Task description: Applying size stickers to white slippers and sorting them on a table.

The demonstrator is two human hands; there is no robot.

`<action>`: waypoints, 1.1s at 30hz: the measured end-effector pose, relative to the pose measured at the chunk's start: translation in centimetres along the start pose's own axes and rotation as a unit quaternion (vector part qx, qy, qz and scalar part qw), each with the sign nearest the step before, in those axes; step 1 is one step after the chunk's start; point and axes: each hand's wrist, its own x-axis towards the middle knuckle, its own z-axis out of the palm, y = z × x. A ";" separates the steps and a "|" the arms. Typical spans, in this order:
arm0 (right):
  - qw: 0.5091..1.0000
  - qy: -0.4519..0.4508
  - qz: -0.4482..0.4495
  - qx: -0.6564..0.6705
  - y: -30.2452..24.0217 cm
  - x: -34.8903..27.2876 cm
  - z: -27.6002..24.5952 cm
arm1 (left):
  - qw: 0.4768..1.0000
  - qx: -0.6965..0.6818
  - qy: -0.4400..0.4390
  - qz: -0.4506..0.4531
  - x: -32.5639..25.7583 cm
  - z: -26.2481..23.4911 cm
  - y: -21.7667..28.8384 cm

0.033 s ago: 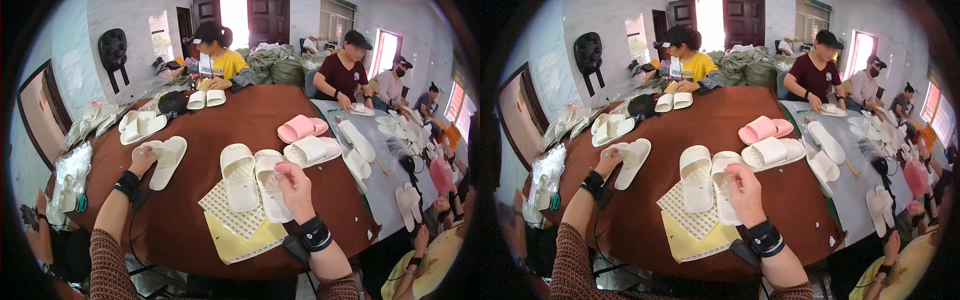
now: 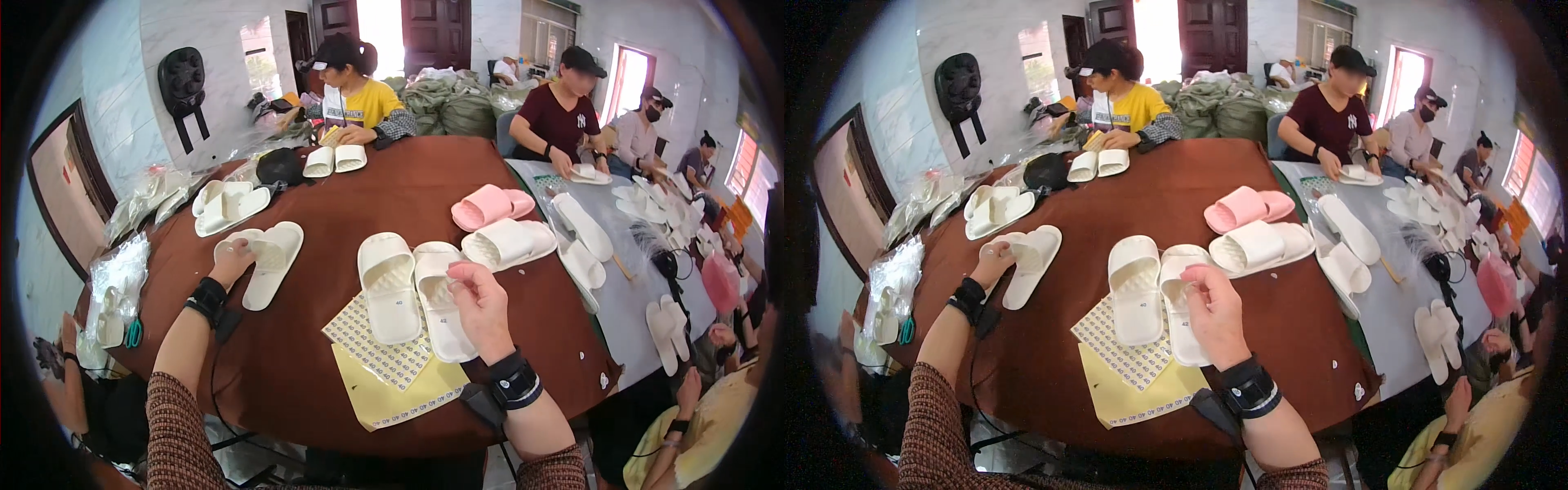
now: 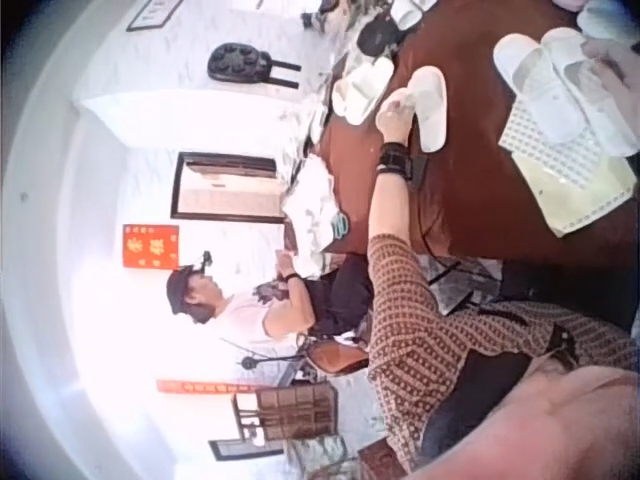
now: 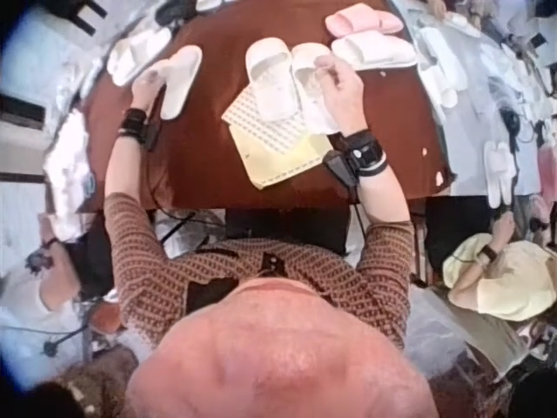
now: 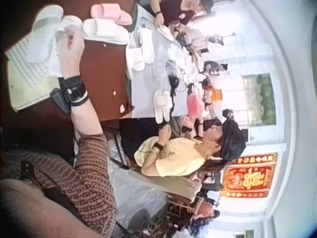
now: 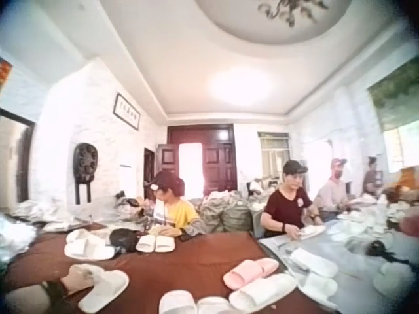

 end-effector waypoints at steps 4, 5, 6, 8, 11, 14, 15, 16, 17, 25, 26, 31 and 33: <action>1.000 0.004 -0.013 -0.007 0.6 0.2 -0.2 | 0.999 0.001 0.004 0.051 1.4 1.0 0.1; 1.000 0.002 -0.007 -0.006 0.6 0.2 -0.2 | 0.999 -0.038 -0.003 0.036 1.5 1.0 0.0; 1.000 0.005 -0.001 -0.004 0.6 0.2 -0.3 | 0.999 -0.035 -0.010 0.037 1.8 1.2 0.0; 0.999 -0.005 -0.019 -0.027 0.4 0.3 -0.2 | 0.996 0.052 0.023 0.061 2.0 1.3 -0.8; 0.999 -0.010 -0.013 -0.037 0.4 0.2 -0.1 | 1.000 0.026 0.011 0.005 1.8 2.0 -0.9; 0.999 0.008 -0.006 -0.039 1.3 0.5 -0.7 | 0.998 0.055 0.000 0.030 2.4 3.1 3.1; 0.999 0.010 -0.007 -0.041 1.6 0.6 -0.7 | 0.998 0.066 -0.012 0.003 2.3 2.9 3.9; 0.999 0.007 -0.008 -0.035 1.4 0.7 -0.5 | 0.996 0.084 0.003 0.019 2.4 2.5 2.9; 0.999 0.010 0.001 -0.047 1.1 0.8 -0.6 | 0.994 0.097 0.011 0.041 2.4 2.8 3.2; 0.999 0.023 0.014 -0.023 1.3 1.1 -0.7 | 0.983 0.106 0.056 0.141 -1.6 1.8 4.8; 0.999 0.015 0.012 -0.028 1.2 1.0 -0.8 | 0.984 0.091 0.044 0.145 -2.7 1.4 5.1; 0.999 0.014 0.005 -0.034 1.0 0.6 -0.7 | 0.998 0.002 -0.019 0.053 -8.6 -0.8 6.6; 0.998 0.033 -0.023 -0.048 1.8 1.0 -1.1 | 0.997 -0.063 -0.044 -0.010 -11.2 -1.8 8.6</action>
